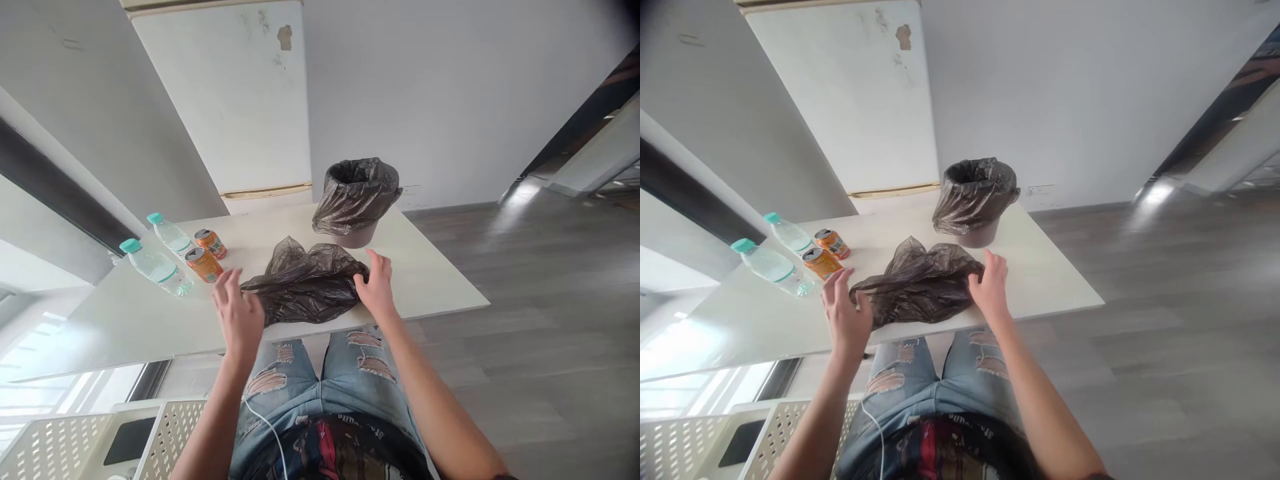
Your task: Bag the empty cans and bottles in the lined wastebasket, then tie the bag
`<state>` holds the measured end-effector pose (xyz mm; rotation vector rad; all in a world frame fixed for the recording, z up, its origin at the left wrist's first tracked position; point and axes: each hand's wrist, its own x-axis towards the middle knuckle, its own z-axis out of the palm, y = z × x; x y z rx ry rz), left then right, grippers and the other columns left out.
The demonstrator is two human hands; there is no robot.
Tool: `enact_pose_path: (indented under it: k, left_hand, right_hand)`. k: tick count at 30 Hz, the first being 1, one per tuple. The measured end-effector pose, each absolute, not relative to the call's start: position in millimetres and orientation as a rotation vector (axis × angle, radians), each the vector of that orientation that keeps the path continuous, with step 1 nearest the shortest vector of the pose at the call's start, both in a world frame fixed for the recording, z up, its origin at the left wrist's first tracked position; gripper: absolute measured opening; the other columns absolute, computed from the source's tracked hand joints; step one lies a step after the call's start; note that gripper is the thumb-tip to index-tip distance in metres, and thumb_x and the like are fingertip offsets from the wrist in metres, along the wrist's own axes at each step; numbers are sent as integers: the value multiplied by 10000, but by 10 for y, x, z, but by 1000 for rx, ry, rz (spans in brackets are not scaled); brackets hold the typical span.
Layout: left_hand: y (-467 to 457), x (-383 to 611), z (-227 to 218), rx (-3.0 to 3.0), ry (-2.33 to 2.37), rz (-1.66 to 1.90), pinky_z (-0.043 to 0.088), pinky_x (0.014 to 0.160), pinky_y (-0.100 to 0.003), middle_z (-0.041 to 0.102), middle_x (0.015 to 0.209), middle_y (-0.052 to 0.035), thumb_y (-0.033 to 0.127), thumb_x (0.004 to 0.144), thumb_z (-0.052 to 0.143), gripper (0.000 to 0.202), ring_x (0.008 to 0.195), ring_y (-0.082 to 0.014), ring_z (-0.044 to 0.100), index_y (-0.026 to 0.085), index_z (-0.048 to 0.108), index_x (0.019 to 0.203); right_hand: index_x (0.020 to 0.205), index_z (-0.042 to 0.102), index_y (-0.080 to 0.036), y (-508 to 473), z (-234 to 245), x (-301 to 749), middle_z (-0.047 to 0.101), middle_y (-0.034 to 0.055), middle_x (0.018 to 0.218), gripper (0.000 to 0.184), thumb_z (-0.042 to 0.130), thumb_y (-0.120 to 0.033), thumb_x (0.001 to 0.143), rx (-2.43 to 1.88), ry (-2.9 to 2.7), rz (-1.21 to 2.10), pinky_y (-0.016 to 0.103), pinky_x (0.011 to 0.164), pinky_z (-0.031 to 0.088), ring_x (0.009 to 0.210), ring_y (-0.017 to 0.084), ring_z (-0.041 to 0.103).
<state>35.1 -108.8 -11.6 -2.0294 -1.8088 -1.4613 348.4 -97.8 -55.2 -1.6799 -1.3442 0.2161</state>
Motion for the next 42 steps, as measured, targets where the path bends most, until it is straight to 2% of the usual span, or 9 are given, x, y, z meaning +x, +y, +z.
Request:
enact_pose_path:
  k: [2,5,8,12,18,21,27,35,42]
  left_hand:
    - [-1152,678,3,-2342,-1541,-1372,367,1261,-570,546,1536,-153,103,956,482,495,1474,-326,479,235,618,1413]
    - [-922,1133,-19,-2786,-1239,-985,285,1325,-540,498,1638,-140,182,1047,390,489,1561,-296,409,183,565,1503]
    - [-432,1351,-289,-2885,-1278,-601,194,1334,-612,357,1730,-185,343,1089,380,589,1642,-363,247,114,427,1630]
    - [-3,1264,-672,-2965,-1412,-237,196,1308,-671,283,1762,-162,432,1107,328,642,1650,-396,204,161,354,1689]
    - [77,1007,-747,-2898,-1571,-250,194,1300,-678,231,1780,-141,526,1110,320,671,1652,-415,179,210,342,1702]
    - [180,771,-741,-2767,-1727,-228,253,1269,-689,242,1771,-178,519,1107,332,678,1638,-435,213,179,353,1694]
    - [261,164,-856,-2507,-1889,-170,235,1287,-654,256,1768,-183,509,1115,283,693,1632,-425,238,138,333,1698]
    - [159,90,-809,-2447,-1984,-117,205,1309,-625,219,1781,-165,471,1120,275,684,1645,-409,209,121,302,1707]
    - [197,31,-916,-2426,-1943,-199,243,1297,-630,265,1765,-162,468,1111,297,669,1630,-400,265,142,353,1692]
  right_hand:
    - [1515,508,-184,-983,-444,3417,455,201,1562,585,436,-217,936,-1570,-1519,-2,567,1216,385,1483,362,419]
    - [1568,505,-216,-859,-321,3316,399,114,1693,574,341,-226,1017,-1423,-1952,20,527,1315,283,1581,306,346]
    - [1665,398,-207,-670,-371,3273,318,86,1762,611,284,-342,1080,-1525,-2279,234,592,1328,239,1645,333,246]
    - [1695,355,-213,-548,-612,3348,251,79,1783,647,247,-456,1106,-1703,-2369,371,616,1337,192,1667,324,193]
    - [1707,335,-243,-575,-698,3414,210,34,1792,646,232,-467,1110,-1716,-2324,373,566,1364,145,1675,279,171]
    - [1715,311,-234,-576,-672,3418,191,25,1795,667,201,-497,1112,-1730,-2343,391,559,1368,142,1680,266,148]
    - [1736,227,-250,-562,-715,3443,90,-16,1806,704,120,-554,1111,-1748,-2382,399,536,1375,98,1689,234,73]
    - [1736,221,-256,-573,-694,3426,98,-13,1804,685,146,-535,1116,-1759,-2402,353,534,1372,97,1689,232,86]
    - [1730,246,-268,-596,-676,3393,125,-5,1804,658,170,-508,1122,-1768,-2400,290,526,1368,121,1686,226,109]
